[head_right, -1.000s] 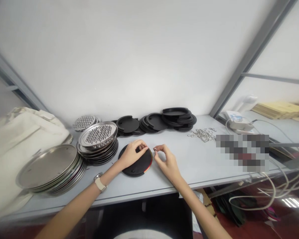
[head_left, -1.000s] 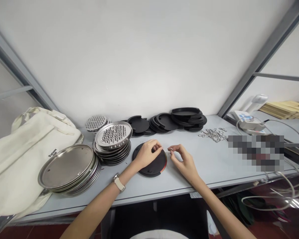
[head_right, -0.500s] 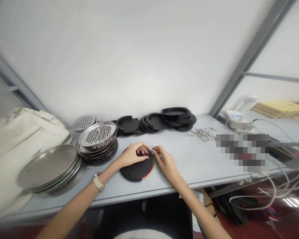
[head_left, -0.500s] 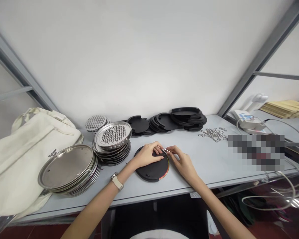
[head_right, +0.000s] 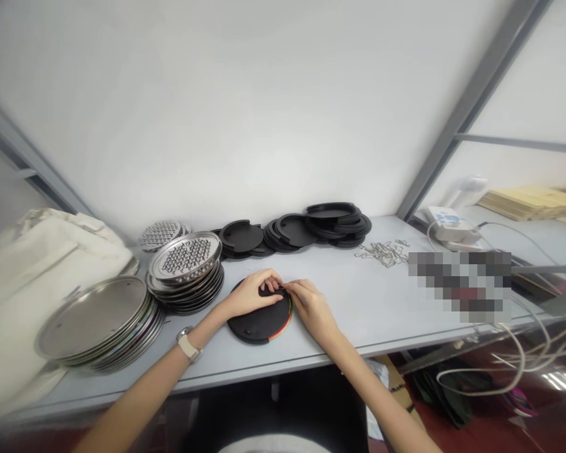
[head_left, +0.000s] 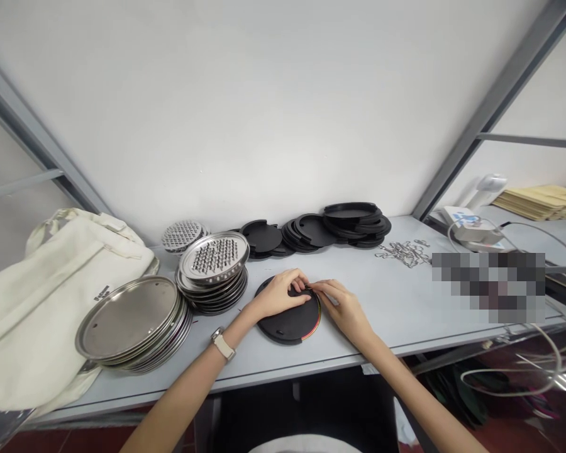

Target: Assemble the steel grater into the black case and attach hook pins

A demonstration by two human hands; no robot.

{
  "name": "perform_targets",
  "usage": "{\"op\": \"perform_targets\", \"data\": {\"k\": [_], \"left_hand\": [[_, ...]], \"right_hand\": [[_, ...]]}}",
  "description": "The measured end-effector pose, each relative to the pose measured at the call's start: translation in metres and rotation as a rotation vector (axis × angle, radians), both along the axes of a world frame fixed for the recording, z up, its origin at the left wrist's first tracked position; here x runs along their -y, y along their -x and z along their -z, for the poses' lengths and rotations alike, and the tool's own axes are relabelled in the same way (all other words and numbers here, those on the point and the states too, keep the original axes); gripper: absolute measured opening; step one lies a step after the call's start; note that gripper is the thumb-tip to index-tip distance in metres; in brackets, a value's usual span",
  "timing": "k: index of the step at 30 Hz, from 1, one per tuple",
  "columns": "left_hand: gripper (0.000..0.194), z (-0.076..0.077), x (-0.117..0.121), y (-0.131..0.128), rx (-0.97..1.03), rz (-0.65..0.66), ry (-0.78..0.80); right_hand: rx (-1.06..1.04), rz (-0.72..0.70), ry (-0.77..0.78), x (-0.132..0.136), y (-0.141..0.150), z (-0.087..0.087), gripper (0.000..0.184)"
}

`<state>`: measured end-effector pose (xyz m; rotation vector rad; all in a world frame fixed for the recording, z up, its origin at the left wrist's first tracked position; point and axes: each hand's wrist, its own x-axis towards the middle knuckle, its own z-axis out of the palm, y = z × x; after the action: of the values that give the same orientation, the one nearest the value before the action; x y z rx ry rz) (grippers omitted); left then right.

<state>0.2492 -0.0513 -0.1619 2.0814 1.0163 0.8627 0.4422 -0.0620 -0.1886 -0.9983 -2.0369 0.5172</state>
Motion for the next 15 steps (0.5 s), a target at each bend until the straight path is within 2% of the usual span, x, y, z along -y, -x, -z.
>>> {"op": "perform_targets", "data": {"k": [6, 15], "left_hand": [[0.020, -0.0007, -0.0002, 0.0013, -0.025, 0.012, -0.028], [0.011, -0.0041, 0.0015, 0.0013, -0.055, 0.004, -0.022]], "right_hand": [[0.038, 0.024, -0.020, 0.0027, -0.0006, -0.0057, 0.017], [-0.046, -0.009, 0.026, 0.0052, 0.0026, -0.0098, 0.011]]}}
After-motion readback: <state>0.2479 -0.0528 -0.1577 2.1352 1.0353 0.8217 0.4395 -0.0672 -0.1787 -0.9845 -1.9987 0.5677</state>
